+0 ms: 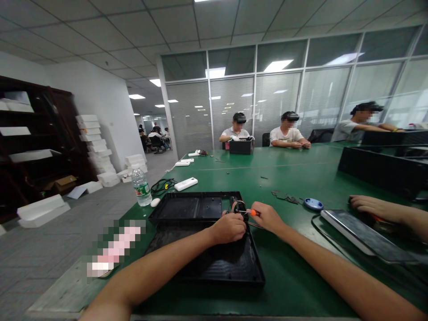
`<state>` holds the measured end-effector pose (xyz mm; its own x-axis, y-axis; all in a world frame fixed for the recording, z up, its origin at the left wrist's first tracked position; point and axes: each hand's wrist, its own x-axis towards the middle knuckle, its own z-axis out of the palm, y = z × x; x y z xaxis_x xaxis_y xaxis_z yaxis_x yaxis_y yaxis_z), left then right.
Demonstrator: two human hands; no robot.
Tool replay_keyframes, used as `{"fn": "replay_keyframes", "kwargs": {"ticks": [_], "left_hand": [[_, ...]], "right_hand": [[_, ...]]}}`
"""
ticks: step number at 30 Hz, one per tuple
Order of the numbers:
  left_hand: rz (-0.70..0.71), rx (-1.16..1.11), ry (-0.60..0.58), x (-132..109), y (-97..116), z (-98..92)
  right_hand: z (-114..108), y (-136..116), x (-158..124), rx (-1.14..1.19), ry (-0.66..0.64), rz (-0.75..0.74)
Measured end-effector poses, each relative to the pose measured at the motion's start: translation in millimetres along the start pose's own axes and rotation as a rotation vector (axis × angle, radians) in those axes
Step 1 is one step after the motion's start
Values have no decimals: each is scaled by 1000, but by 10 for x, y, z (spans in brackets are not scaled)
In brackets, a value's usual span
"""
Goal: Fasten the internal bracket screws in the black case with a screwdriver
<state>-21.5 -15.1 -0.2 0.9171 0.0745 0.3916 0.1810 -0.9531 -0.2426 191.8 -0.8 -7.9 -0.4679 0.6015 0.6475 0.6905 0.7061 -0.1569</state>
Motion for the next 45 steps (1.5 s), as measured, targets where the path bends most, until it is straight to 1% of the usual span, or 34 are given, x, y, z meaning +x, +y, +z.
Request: {"fn": "replay_keyframes", "kwargs": {"ticks": [3,5,7,9,11,13,15,17,19,20,22,25,27,29,33,34,36,39,42,45], "left_hand": [[4,-4,-18,10,13,-27],[2,-18,-18,15,13,-33],[-5,-40,-6,18,11,-29],[-15,-65,6,18,8,-21],[-28,-85,10,16,7,-13],[-41,-92,7,13,6,-7],[-49,-89,8,7,6,0],[-57,-87,20,-1,9,9],[-65,-92,34,-10,16,21],[-71,-99,38,-14,21,26],[-87,-114,40,-19,31,30],[-102,-135,40,-16,38,26],[-97,-148,39,-11,34,22],[-89,-161,43,-9,29,22],[-111,-189,52,-18,27,41],[-128,-201,50,-22,29,46],[-174,-236,48,-28,35,48],[-251,-287,42,-33,51,28],[-315,-308,31,-37,72,-10],[-377,-340,54,-42,90,-25]], "right_hand": [[-37,11,7,60,12,64],[-80,4,22,134,-2,149],[-127,-7,37,262,-33,244],[-178,-15,48,491,-100,336],[-243,-20,55,803,-182,414],[-331,-18,64,1086,-244,443],[-432,2,76,1244,-269,441],[-519,49,87,1287,-280,467],[-567,113,94,1269,-267,521],[-572,142,97,1253,-232,544],[-547,177,104,1221,-113,562],[-459,146,117,1147,102,562],[-404,88,121,1033,178,560],[-372,25,114,870,235,527],[-394,-71,87,531,369,390],[-410,-89,83,466,389,361],[-437,-123,80,383,388,320],[-450,-161,81,347,337,291],[-457,-185,86,317,315,273],[-498,-222,106,260,288,232]]}}
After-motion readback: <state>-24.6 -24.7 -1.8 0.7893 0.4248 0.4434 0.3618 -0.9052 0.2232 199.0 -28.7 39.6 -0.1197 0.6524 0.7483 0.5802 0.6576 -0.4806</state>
